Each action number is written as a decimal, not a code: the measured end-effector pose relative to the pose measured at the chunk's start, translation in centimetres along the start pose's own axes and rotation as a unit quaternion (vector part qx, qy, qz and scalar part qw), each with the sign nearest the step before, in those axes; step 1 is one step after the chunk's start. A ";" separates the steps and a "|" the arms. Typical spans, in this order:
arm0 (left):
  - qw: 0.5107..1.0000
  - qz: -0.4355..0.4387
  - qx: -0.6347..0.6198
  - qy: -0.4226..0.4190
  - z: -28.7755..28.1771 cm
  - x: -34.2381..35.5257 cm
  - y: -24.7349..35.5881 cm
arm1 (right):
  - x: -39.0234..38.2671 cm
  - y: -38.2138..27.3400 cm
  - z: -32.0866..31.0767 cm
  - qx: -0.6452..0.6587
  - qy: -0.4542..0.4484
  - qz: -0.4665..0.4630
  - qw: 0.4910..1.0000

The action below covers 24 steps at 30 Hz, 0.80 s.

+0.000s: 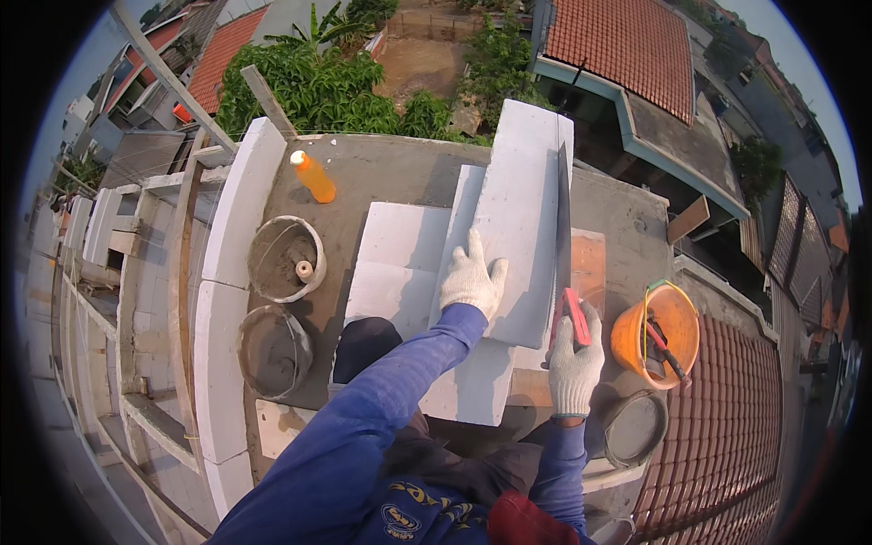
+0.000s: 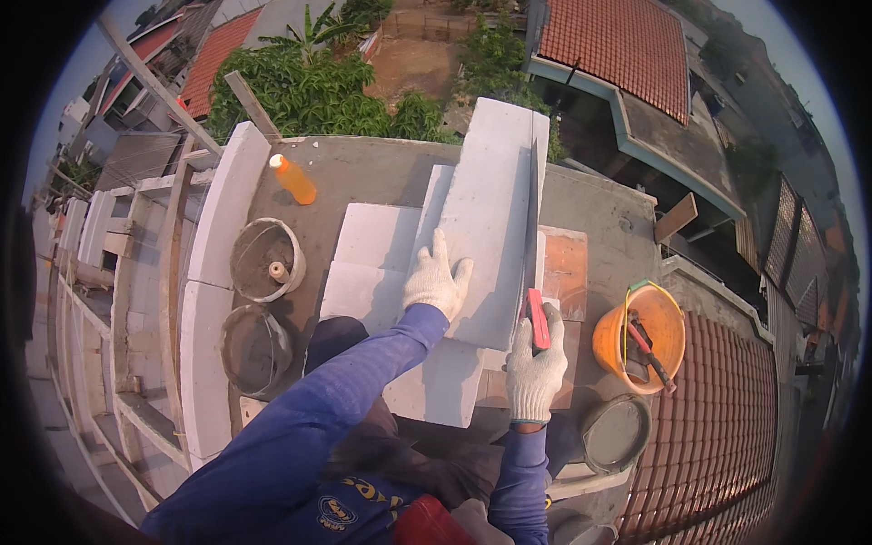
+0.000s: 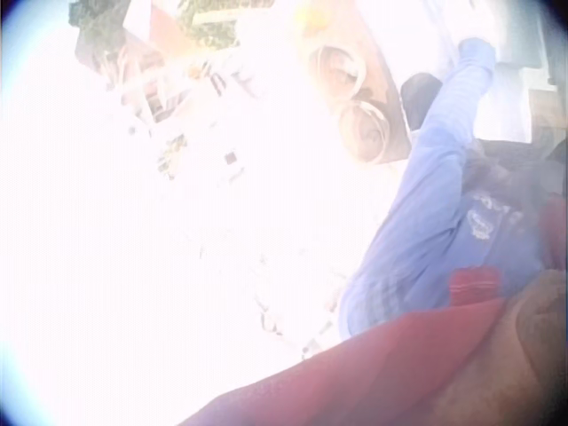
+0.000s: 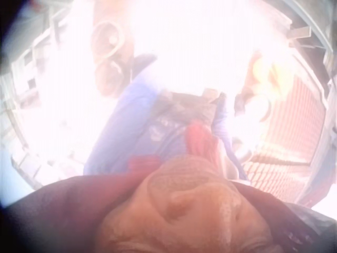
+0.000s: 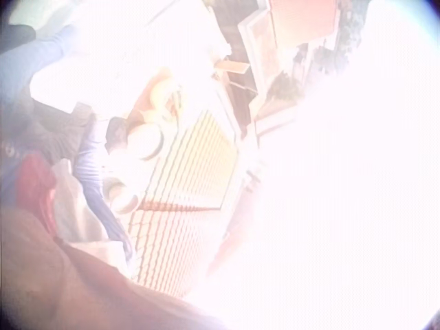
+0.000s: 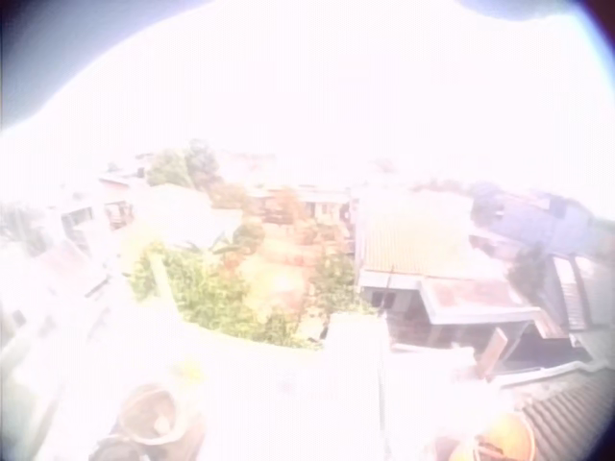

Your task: The person marks a white rectangular tile with a pencil, then uses a hand saw to cut it into smaller pieces. They repeatedly reposition the tile and saw to complete the cuts.

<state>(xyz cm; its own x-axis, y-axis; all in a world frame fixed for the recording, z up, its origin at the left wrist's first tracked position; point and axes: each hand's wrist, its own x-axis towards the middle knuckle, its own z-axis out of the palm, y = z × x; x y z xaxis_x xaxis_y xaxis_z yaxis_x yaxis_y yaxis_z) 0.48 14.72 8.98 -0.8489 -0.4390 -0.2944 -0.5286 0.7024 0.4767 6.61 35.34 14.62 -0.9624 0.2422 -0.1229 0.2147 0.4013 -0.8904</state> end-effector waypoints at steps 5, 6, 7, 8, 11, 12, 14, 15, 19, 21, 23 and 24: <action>1.000 -0.008 -0.013 -0.014 0.1 0.3 -0.4 | 11.2 -10.9 0.7 0.063 -0.164 -0.020 0.984; 1.000 -0.004 -0.015 -0.002 0.1 0.1 -0.4 | 12.8 -12.6 1.1 0.080 -0.179 -0.014 0.980; 1.000 0.006 -0.017 0.007 0.2 -0.2 -0.3 | 13.5 -13.7 1.3 0.105 -0.192 -0.021 0.976; 1.000 0.009 -0.018 0.013 0.1 -0.4 -0.2 | 13.5 -14.0 1.3 0.068 -0.192 -0.045 0.978; 0.999 0.011 -0.022 0.021 -0.2 -0.7 0.2 | 9.8 -10.7 1.5 0.059 -0.121 -0.035 0.990; 1.000 0.004 -0.017 0.016 -0.3 -0.7 0.4 | 8.3 -8.6 1.7 0.078 -0.094 -0.037 0.992; 1.000 -0.013 -0.012 -0.001 -0.4 -0.5 0.7 | 6.3 -4.2 2.2 -0.026 -0.039 -0.050 0.998; 1.000 -0.016 -0.007 -0.007 -0.3 -0.4 0.8 | 5.9 -2.6 2.6 -0.093 -0.017 -0.058 0.994; 1.000 -0.018 0.000 0.006 0.1 -0.1 0.6 | 5.1 -0.2 2.8 -0.115 0.033 -0.171 0.978; 1.000 -0.007 -0.001 0.016 0.5 0.1 0.4 | 2.8 -0.5 1.5 -0.117 0.036 -0.159 0.980; 0.999 0.004 -0.008 0.034 0.9 0.1 0.0 | -1.7 -0.5 -0.7 -0.076 0.014 -0.096 0.992; 0.999 0.008 -0.008 0.034 1.0 0.1 -0.2 | -4.0 -0.2 -1.6 -0.061 0.006 -0.071 0.996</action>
<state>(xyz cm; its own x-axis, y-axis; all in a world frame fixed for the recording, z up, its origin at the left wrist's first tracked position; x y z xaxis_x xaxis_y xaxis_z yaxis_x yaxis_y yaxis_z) 0.52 15.13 8.03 -0.8547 -0.4657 -0.2295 -0.5145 0.7006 0.4944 10.72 35.73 16.03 -0.9825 0.1862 0.0056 0.0968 0.5363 -0.8385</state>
